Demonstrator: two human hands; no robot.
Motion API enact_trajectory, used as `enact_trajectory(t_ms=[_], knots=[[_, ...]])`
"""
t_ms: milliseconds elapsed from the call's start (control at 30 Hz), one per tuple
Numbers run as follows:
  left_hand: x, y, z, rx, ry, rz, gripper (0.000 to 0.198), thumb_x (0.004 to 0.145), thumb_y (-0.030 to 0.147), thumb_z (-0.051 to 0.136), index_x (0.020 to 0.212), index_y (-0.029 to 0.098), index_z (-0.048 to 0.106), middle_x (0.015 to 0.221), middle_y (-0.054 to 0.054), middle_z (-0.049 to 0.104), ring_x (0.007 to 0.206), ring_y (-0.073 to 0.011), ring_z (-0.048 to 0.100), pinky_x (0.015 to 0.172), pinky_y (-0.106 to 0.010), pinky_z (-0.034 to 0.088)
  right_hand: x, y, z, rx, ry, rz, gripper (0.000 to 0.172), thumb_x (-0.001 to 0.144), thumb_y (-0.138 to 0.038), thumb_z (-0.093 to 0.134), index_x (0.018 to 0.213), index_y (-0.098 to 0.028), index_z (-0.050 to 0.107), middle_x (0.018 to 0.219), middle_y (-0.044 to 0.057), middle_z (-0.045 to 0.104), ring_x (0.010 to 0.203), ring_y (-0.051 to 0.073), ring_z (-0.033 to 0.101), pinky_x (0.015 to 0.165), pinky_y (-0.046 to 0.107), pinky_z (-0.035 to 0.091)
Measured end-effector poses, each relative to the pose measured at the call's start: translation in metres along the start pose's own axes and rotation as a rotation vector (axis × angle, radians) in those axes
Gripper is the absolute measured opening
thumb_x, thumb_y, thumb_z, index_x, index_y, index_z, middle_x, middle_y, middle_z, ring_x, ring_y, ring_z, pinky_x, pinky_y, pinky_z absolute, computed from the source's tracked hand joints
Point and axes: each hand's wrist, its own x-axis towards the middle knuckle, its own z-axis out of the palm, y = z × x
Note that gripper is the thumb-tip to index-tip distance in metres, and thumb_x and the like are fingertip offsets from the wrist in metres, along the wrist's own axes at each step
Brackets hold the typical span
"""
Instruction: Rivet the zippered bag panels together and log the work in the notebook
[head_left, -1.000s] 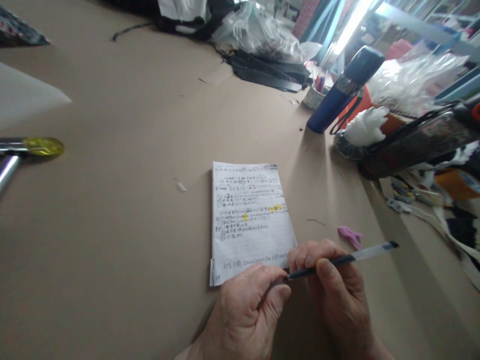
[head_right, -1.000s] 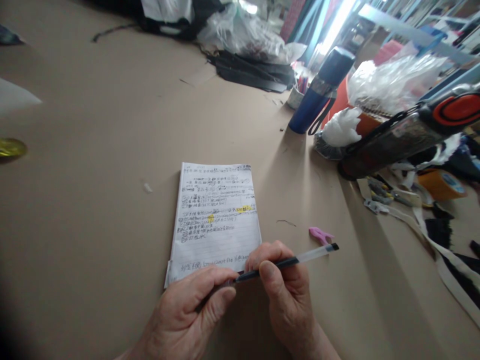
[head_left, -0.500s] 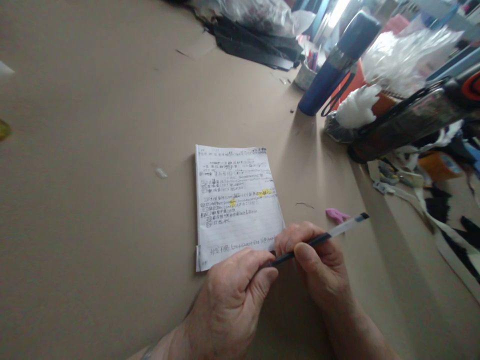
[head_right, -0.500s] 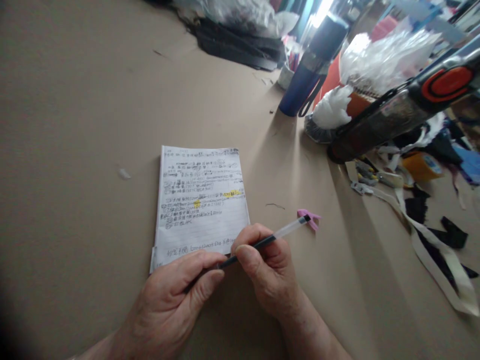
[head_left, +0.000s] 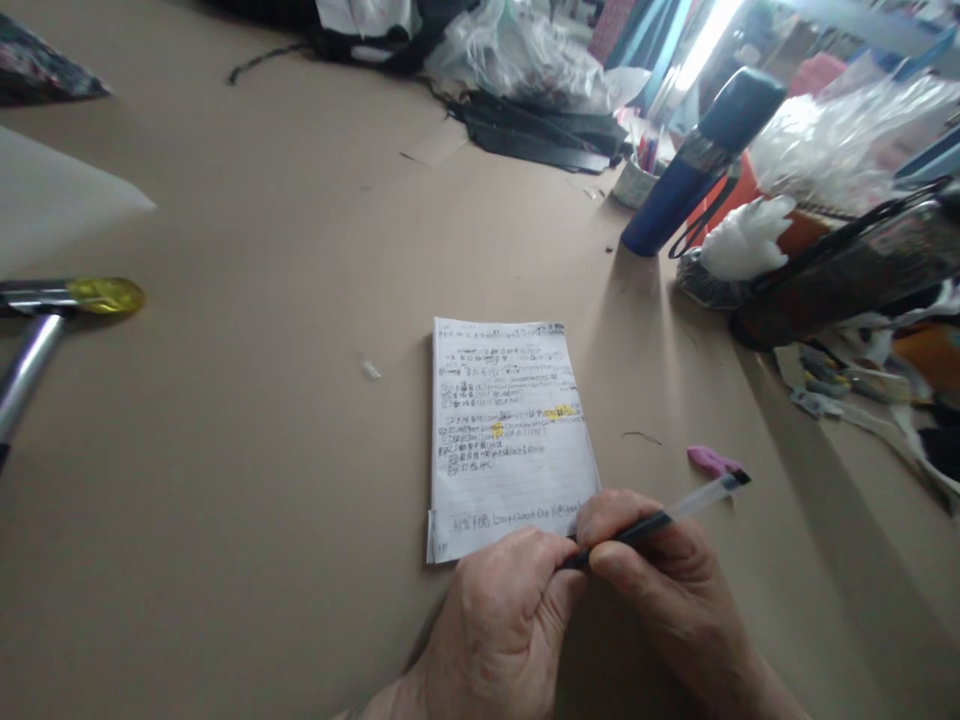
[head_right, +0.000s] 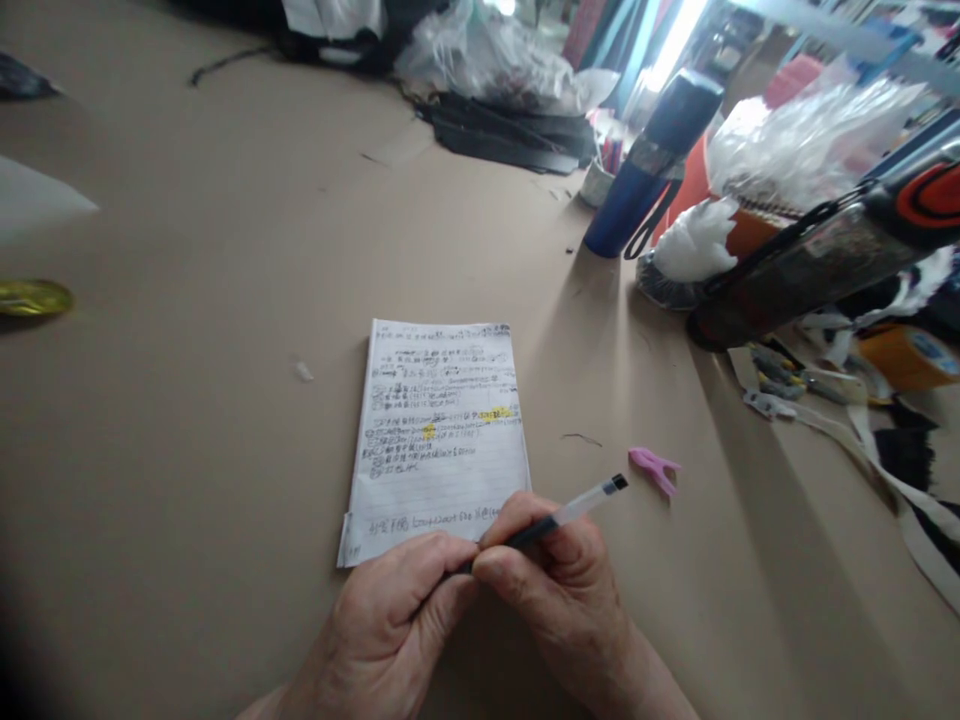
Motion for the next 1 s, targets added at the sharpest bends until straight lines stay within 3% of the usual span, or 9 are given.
enact_trajectory(t_ms=[367, 467, 533, 633, 800, 900, 1000], knots=[[0.001, 0.0, 0.0, 0.01, -0.027, -0.017, 0.021, 0.094, 0.022, 0.044, 0.088, 0.015, 0.063, 0.076, -0.004, 0.063, 0.07, -0.0131, 0.06, 0.062, -0.021, 0.049, 0.0, 0.002, 0.003, -0.005, 0.023, 0.0, 0.013, 0.085, -0.032, 0.063, 0.078, -0.022, 0.065, 0.068, 0.001, 0.057, 0.067, 0.014, 0.053, 0.058, 0.025, 0.039], [0.003, 0.002, -0.002, -0.011, -0.039, 0.027, 0.022, 0.095, 0.027, 0.047, 0.105, 0.016, 0.063, 0.087, -0.005, 0.067, 0.079, -0.014, 0.064, 0.072, -0.022, 0.052, -0.001, 0.006, -0.002, 0.051, 0.043, 0.004, 0.013, 0.086, -0.033, 0.061, 0.081, -0.021, 0.065, 0.071, 0.001, 0.057, 0.071, 0.015, 0.053, 0.061, 0.026, 0.04], [0.005, 0.003, -0.004, -0.031, 0.0, 0.063, 0.032, 0.094, 0.037, 0.05, 0.117, 0.016, 0.058, 0.094, -0.006, 0.069, 0.084, -0.0152, 0.065, 0.076, -0.023, 0.053, -0.001, 0.009, -0.007, 0.134, 0.065, 0.0, 0.015, 0.089, -0.034, 0.058, 0.082, -0.022, 0.064, 0.073, 0.001, 0.056, 0.071, 0.016, 0.052, 0.063, 0.028, 0.041], [0.004, 0.004, -0.005, -0.075, 0.022, 0.077, 0.042, 0.092, 0.045, 0.051, 0.123, 0.017, 0.055, 0.094, -0.005, 0.068, 0.079, -0.0143, 0.065, 0.071, -0.022, 0.053, 0.001, 0.012, -0.011, 0.252, 0.107, -0.019, 0.017, 0.09, -0.035, 0.055, 0.082, -0.022, 0.062, 0.072, 0.001, 0.053, 0.067, 0.015, 0.05, 0.062, 0.028, 0.04], [0.003, 0.004, -0.003, -0.064, -0.044, 0.033, 0.028, 0.091, 0.028, 0.053, 0.116, 0.014, 0.059, 0.097, -0.007, 0.068, 0.089, -0.0164, 0.065, 0.081, -0.026, 0.054, 0.001, 0.011, -0.006, 0.096, 0.106, 0.0, 0.015, 0.089, -0.031, 0.057, 0.08, -0.021, 0.062, 0.073, 0.001, 0.054, 0.073, 0.016, 0.052, 0.063, 0.027, 0.041], [0.003, 0.003, 0.0, -0.048, -0.024, 0.006, 0.024, 0.09, 0.015, 0.049, 0.111, 0.017, 0.062, 0.096, -0.005, 0.069, 0.087, -0.0147, 0.065, 0.081, -0.025, 0.053, -0.001, 0.009, -0.003, -0.03, 0.047, -0.01, 0.016, 0.088, -0.033, 0.059, 0.079, -0.02, 0.063, 0.071, 0.001, 0.055, 0.069, 0.015, 0.052, 0.062, 0.026, 0.041], [0.002, 0.003, 0.001, -0.054, -0.006, 0.011, 0.022, 0.089, 0.012, 0.049, 0.104, 0.019, 0.063, 0.091, -0.002, 0.069, 0.083, -0.0125, 0.065, 0.079, -0.023, 0.053, -0.003, 0.009, -0.003, -0.004, 0.078, 0.011, 0.013, 0.086, -0.033, 0.061, 0.083, -0.021, 0.063, 0.072, 0.001, 0.057, 0.068, 0.014, 0.053, 0.06, 0.024, 0.042]])
